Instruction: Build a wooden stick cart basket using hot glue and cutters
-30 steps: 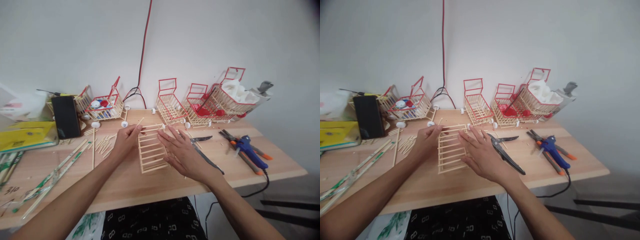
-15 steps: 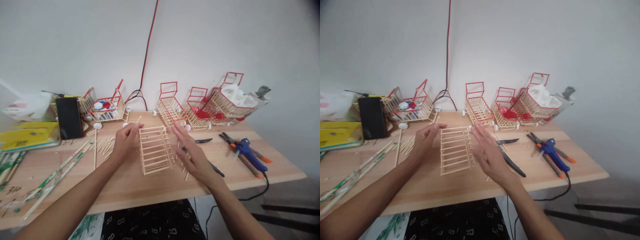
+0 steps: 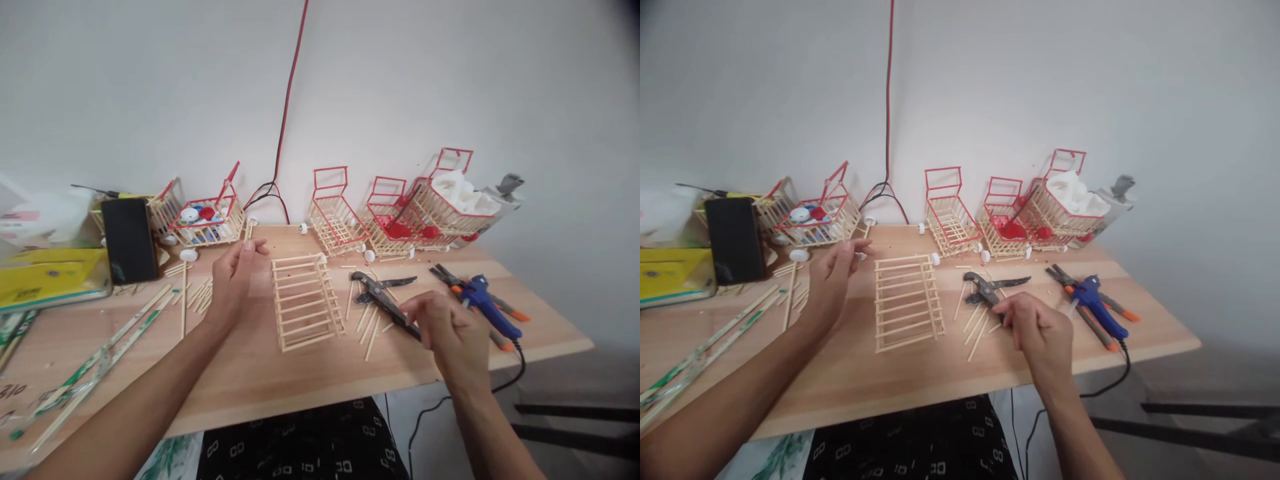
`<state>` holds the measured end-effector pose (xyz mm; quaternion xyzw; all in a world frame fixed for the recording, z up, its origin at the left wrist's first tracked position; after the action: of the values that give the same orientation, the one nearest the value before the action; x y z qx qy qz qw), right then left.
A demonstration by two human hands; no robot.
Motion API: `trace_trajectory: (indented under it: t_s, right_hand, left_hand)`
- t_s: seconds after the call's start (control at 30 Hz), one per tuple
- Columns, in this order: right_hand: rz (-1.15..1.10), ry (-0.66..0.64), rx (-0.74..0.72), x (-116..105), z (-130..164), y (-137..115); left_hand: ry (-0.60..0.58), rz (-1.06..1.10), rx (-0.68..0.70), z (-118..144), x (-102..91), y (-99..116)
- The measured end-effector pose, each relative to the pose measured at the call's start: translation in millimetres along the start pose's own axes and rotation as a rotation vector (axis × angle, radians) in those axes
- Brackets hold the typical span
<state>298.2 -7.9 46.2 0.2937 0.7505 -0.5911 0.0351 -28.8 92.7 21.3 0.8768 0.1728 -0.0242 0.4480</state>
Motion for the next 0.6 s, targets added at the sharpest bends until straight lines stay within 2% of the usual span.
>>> trace_trajectory:
  t_s: [0.17,0.23,0.4,0.6]
  right_hand:
    - [0.262,-0.216,-0.382,44,1,-30]
    - [0.315,-0.297,-0.477,63,1,-35]
    - [0.441,-0.429,-0.467,94,0,-23]
    - [0.453,-0.503,-0.462,98,4,-17]
  left_hand:
    - [-0.017,0.02,-0.002,2,2.8,0]
    - [-0.024,0.017,-0.001,3,4.0,1]
    - [-0.038,0.023,0.007,4,5.3,2]
    - [-0.046,0.016,-0.013,3,5.1,0]
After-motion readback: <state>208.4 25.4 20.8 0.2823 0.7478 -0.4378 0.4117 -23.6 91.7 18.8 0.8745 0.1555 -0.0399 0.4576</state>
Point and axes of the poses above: each hand's wrist, its own z-axis away from the middle knuckle, its own x-axis out of the palm, y = z × x, the point moved 6 cm from there along -z, towards the middle knuckle, and after that the axes turned 14 degrees about x, right-handed, at the moved point
